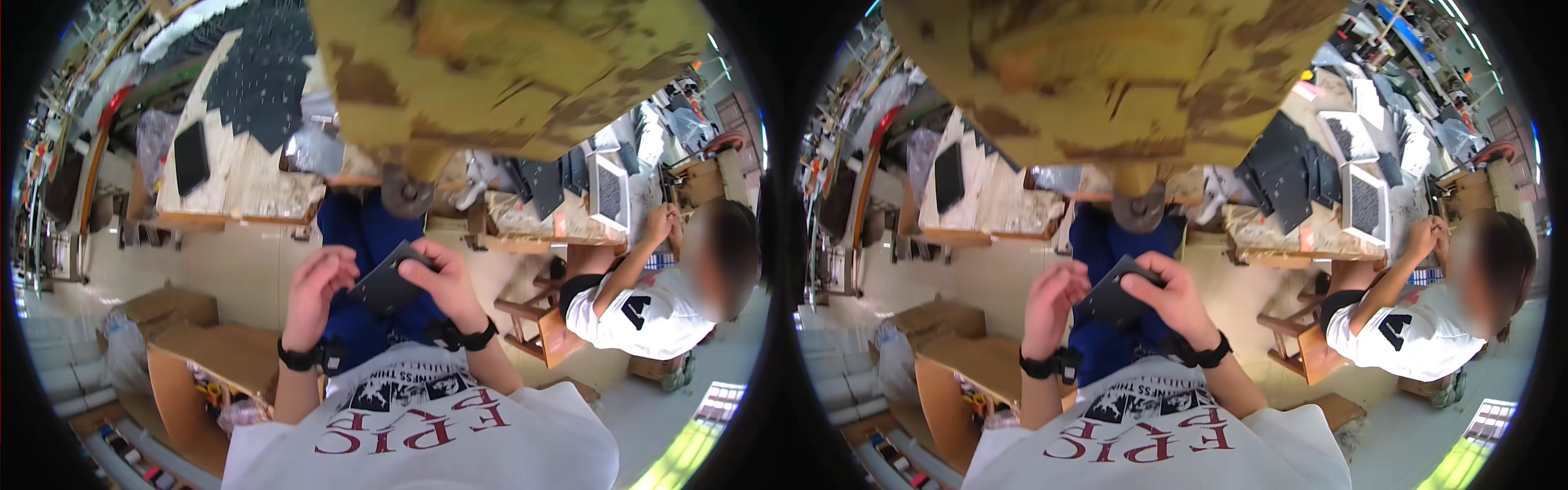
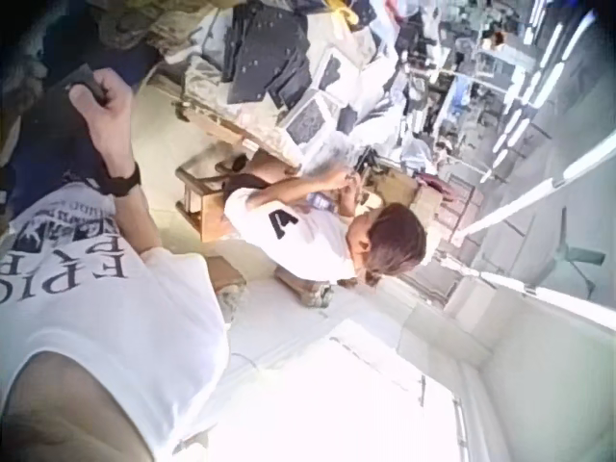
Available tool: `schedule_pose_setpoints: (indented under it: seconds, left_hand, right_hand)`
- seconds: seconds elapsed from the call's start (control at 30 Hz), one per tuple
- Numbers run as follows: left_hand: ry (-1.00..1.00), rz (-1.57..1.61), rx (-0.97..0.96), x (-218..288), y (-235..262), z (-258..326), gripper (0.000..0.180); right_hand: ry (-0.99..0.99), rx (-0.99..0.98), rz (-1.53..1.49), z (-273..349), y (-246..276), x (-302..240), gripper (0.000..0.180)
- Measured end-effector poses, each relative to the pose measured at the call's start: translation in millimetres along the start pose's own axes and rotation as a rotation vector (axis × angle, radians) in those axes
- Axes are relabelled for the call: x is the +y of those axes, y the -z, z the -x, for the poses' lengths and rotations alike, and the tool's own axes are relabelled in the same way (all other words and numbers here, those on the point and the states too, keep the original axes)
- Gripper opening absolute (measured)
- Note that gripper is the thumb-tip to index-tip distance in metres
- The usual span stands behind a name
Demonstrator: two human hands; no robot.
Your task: Manually aligning and processing small leather components using an industrial punching or assembly machine.
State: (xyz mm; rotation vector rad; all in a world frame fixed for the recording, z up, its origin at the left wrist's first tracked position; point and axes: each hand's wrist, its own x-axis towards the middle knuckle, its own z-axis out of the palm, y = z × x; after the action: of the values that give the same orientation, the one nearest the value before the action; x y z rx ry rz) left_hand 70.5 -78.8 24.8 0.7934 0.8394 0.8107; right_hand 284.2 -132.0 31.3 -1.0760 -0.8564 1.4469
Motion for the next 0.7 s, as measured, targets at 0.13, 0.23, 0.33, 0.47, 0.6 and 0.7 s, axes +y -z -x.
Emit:
schedule_pose_setpoints:
  seconds: [0.13, 0.23, 0.33, 0.47, 0.6, 0.7]
  left_hand:
    - [-0.038, 0.018, -0.102, 6, -7, 4, 0.03]
    - [-0.058, -0.266, -0.151, 4, -17, 10, 0.023]
    - [-0.019, -0.267, -0.226, -3, -12, 6, 0.017]
    - [-0.043, -0.277, -0.168, -1, -12, 3, 0.012]
    - [-0.098, -0.373, -0.125, 0, -20, 3, 0.009]
    - [-0.126, -0.407, -0.02, -6, -10, 11, 0.007]
  right_hand:
    - [-0.016, 0.011, 0.039, 3, 6, 9, 0.011]
    - [-0.01, 0.02, 0.056, 5, 4, 17, 0.01]
    - [-0.014, 0.008, 0.038, 4, 3, 21, 0.011]
    - [-0.026, 0.032, -0.017, -1, -2, 14, 0.014]
    - [0.01, 0.027, 0.08, 1, 5, 13, 0.012]
    - [0.022, -0.07, 0.032, -6, 11, 38, 0.009]
